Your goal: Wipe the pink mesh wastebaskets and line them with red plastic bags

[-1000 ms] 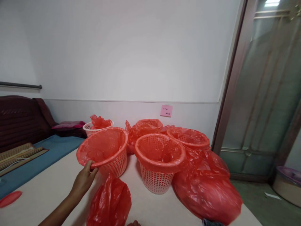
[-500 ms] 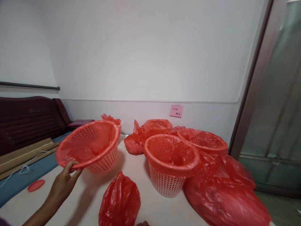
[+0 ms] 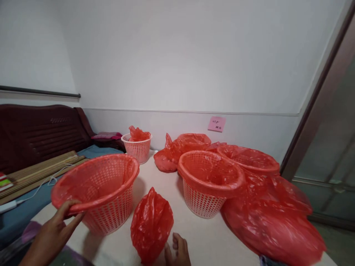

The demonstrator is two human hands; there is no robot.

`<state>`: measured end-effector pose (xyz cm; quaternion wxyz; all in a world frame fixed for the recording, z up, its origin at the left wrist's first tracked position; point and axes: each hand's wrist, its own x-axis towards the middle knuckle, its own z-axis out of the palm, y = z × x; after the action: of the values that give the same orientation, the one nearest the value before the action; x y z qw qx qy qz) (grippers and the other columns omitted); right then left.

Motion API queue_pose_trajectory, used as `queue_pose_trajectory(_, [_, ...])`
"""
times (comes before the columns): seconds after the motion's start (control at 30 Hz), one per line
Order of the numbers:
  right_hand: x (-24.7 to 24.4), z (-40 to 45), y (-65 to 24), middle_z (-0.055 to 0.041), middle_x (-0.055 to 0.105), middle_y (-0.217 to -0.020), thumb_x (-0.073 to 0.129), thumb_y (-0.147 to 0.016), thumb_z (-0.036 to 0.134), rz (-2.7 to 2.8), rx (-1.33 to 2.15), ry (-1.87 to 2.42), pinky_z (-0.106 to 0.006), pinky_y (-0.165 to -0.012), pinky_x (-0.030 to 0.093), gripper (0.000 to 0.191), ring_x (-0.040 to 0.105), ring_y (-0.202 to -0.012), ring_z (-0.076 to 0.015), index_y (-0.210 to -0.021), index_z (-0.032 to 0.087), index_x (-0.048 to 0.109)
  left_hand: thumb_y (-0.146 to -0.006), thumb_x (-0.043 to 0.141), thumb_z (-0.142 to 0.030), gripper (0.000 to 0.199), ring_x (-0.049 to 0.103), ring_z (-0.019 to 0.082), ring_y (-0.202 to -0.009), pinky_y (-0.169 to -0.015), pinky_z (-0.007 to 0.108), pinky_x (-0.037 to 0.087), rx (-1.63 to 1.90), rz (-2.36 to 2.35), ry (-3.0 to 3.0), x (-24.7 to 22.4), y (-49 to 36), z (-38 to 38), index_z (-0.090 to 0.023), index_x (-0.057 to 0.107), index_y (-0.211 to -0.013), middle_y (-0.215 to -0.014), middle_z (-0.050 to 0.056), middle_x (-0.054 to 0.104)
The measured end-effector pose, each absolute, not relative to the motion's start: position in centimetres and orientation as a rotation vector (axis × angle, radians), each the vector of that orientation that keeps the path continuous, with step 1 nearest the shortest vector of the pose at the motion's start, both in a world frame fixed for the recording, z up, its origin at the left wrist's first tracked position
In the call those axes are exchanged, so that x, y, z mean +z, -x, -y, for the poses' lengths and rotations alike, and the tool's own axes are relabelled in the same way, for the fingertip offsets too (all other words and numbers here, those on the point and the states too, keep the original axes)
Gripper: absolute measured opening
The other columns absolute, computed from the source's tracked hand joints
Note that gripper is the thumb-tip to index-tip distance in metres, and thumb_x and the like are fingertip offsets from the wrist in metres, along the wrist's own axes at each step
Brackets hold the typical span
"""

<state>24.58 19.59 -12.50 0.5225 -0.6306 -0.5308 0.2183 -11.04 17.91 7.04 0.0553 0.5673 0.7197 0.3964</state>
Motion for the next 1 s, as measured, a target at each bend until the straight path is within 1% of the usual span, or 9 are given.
queue_pose_trajectory(0.17, [-9.3, -22.1, -20.9, -0.0149, 0.060, -0.120, 0.059, -0.081, 0.046, 1.483, 0.263, 1.416, -0.043, -0.096, 0.048, 0.057, 0.057, -0.111, -0.0298, -0.129, 0.018, 0.048, -0.076, 0.051, -0.060, 0.054, 0.052, 0.012, -0.042, -0.064, 0.032, 0.049, 1.239, -2.189, -1.721, 7.3, 10.1, -18.6, -0.028, 0.049, -0.119, -0.102, 0.003, 0.069])
queue_pose_trajectory(0.27, [-9.6, -23.2, -18.8, -0.0150, 0.057, -0.132, 0.072, -0.070, 0.043, 1.708, 0.131, 1.531, -0.051, -0.096, 0.047, 0.070, 0.054, -0.119, -0.0366, -0.133, 0.023, 0.050, -0.077, 0.050, -0.060, 0.054, 0.051, 0.012, -0.042, -0.063, 0.033, 0.050, 1.283, -2.222, -1.734, 6.9, 9.7, -18.7, -0.026, 0.050, -0.118, -0.101, 0.003, 0.068])
queue_pose_trajectory(0.37, [-12.2, -23.8, -17.0, -0.0153, 0.060, -0.130, 0.075, -0.066, 0.035, 1.863, 0.026, 1.663, -0.057, -0.095, 0.045, 0.065, 0.055, -0.116, -0.0407, -0.128, 0.025, 0.058, -0.077, 0.050, -0.061, 0.054, 0.049, 0.010, -0.039, -0.059, 0.033, 0.050, 1.344, -2.252, -1.743, 6.2, 9.4, -18.7, -0.025, 0.050, -0.117, -0.104, 0.005, 0.066])
queue_pose_trajectory(0.47, [-13.7, -24.6, -15.8, -0.0170, 0.062, -0.128, 0.068, -0.069, 0.024, 1.895, 0.009, 1.738, -0.056, -0.094, 0.045, 0.061, 0.057, -0.114, -0.0395, -0.130, 0.024, 0.058, -0.077, 0.050, -0.061, 0.054, 0.055, 0.013, -0.045, -0.059, 0.034, 0.051, 1.396, -2.270, -1.755, 5.7, 9.2, -18.8, -0.024, 0.050, -0.116, -0.109, 0.009, 0.066])
queue_pose_trajectory(0.6, [-11.7, -26.9, -16.4, -0.0187, 0.060, -0.129, 0.057, -0.072, 0.016, 1.928, 0.141, 1.708, -0.053, -0.098, 0.042, 0.062, 0.055, -0.118, -0.0376, -0.133, 0.020, 0.056, -0.076, 0.050, -0.065, 0.059, 0.050, 0.012, -0.039, -0.056, 0.036, 0.052, 1.431, -2.284, -1.738, 5.4, 9.1, -18.9, -0.023, 0.050, -0.118, -0.102, 0.009, 0.068])
queue_pose_trajectory(0.73, [-9.4, -29.0, -18.6, -0.0199, 0.060, -0.129, 0.052, -0.078, 0.021, 1.905, 0.200, 1.730, -0.053, -0.099, 0.041, 0.056, 0.055, -0.118, -0.0370, -0.133, 0.017, 0.056, -0.074, 0.052, -0.067, 0.063, 0.051, 0.011, -0.037, -0.051, 0.033, 0.052, 1.438, -2.274, -1.700, 5.3, 8.5, -18.5, -0.022, 0.052, -0.118, -0.102, 0.010, 0.069])
queue_pose_trajectory(0.8, [-8.7, -29.4, -19.2, -0.0199, 0.060, -0.129, 0.054, -0.079, 0.029, 1.877, 0.196, 1.732, -0.054, -0.100, 0.040, 0.053, 0.054, -0.119, -0.0379, -0.131, 0.016, 0.057, -0.076, 0.052, -0.064, 0.059, 0.060, 0.015, -0.048, -0.050, 0.031, 0.052, 1.452, -2.256, -1.717, 5.5, 8.2, -18.1, -0.023, 0.054, -0.118, -0.107, 0.010, 0.069])
queue_pose_trajectory(0.9, [-7.3, -29.1, -19.0, -0.0197, 0.058, -0.131, 0.061, -0.076, 0.037, 1.838, 0.217, 1.683, -0.056, -0.102, 0.039, 0.059, 0.051, -0.122, -0.0393, -0.131, 0.015, 0.057, -0.080, 0.052, -0.060, 0.054, 0.071, 0.022, -0.078, -0.055, 0.029, 0.055, 1.440, -2.214, -1.765, 6.2, 8.1, -17.7, -0.024, 0.058, -0.120, -0.112, 0.009, 0.071])
queue_pose_trajectory(1.0, [-5.5, -28.4, -18.4, -0.0172, 0.058, -0.131, 0.060, -0.078, 0.040, 1.775, 0.217, 1.556, -0.055, -0.103, 0.039, 0.058, 0.052, -0.121, -0.0366, -0.131, 0.016, 0.054, -0.081, 0.053, -0.057, 0.051, 0.071, 0.024, -0.095, -0.072, 0.032, 0.058, 1.401, -2.178, -1.842, 7.2, 8.5, -17.5, -0.027, 0.060, -0.122, -0.112, 0.005, 0.073])
